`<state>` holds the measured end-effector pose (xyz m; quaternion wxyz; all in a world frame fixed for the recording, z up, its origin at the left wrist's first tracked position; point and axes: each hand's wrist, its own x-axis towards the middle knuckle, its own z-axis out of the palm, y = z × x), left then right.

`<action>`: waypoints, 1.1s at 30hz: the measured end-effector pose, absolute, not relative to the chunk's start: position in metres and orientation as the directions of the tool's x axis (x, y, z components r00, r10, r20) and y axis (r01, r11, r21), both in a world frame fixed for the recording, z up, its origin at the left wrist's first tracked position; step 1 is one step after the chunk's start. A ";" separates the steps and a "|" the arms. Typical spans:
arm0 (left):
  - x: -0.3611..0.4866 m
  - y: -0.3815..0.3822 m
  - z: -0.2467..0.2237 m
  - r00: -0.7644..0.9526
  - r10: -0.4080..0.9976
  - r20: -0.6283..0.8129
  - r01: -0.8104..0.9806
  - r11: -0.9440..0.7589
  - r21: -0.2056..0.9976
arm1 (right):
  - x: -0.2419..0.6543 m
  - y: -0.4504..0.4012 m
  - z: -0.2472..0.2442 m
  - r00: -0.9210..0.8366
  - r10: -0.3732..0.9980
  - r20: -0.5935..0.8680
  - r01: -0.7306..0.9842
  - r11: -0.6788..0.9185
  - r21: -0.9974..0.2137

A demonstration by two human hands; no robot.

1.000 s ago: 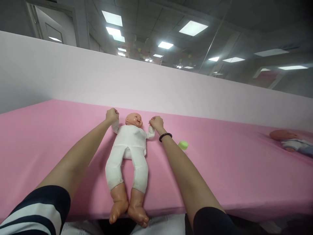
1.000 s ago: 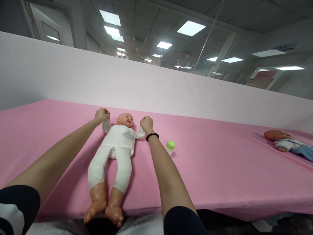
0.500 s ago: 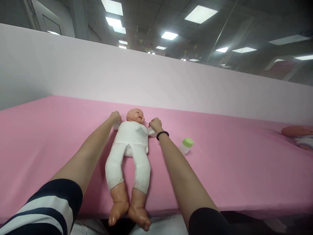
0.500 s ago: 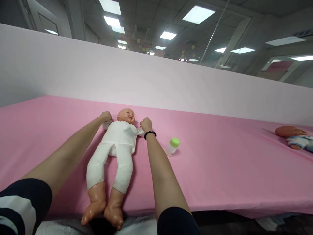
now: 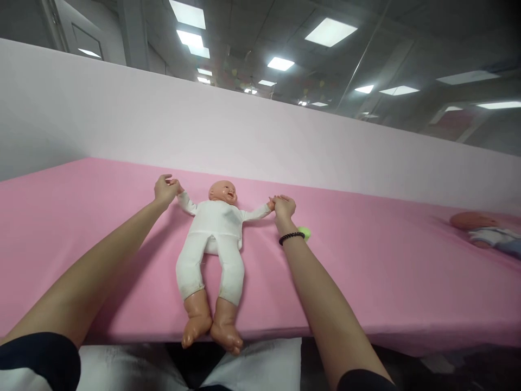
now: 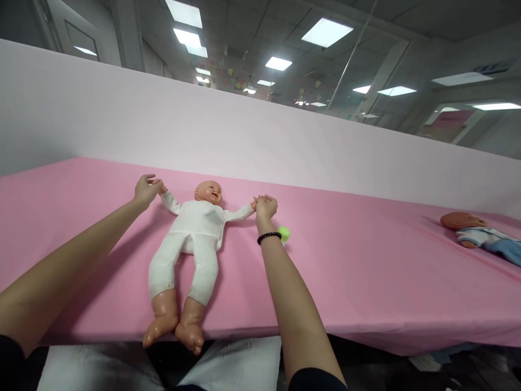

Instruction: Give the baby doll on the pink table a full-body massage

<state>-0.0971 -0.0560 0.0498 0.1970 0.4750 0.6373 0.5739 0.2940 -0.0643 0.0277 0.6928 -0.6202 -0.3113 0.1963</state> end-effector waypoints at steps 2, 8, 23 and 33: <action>-0.112 -0.065 0.040 -0.514 0.822 0.248 0.332 -0.076 0.940 | 0.303 -0.068 0.016 0.769 0.617 0.164 0.125 0.107 -0.986; -0.152 -0.078 0.015 -0.541 0.832 0.122 0.406 0.131 0.904 | 0.317 -0.077 -0.021 0.792 0.600 0.113 0.177 -0.048 -0.983; -0.178 -0.108 -0.001 -0.325 0.920 0.218 0.828 0.166 0.536 | 0.294 -0.118 -0.015 0.652 0.723 0.228 0.544 -0.237 -0.805; -0.118 -0.227 0.072 -0.222 0.974 -0.032 0.907 0.219 0.359 | 0.286 -0.128 -0.005 0.652 0.758 0.023 0.520 -0.424 -0.742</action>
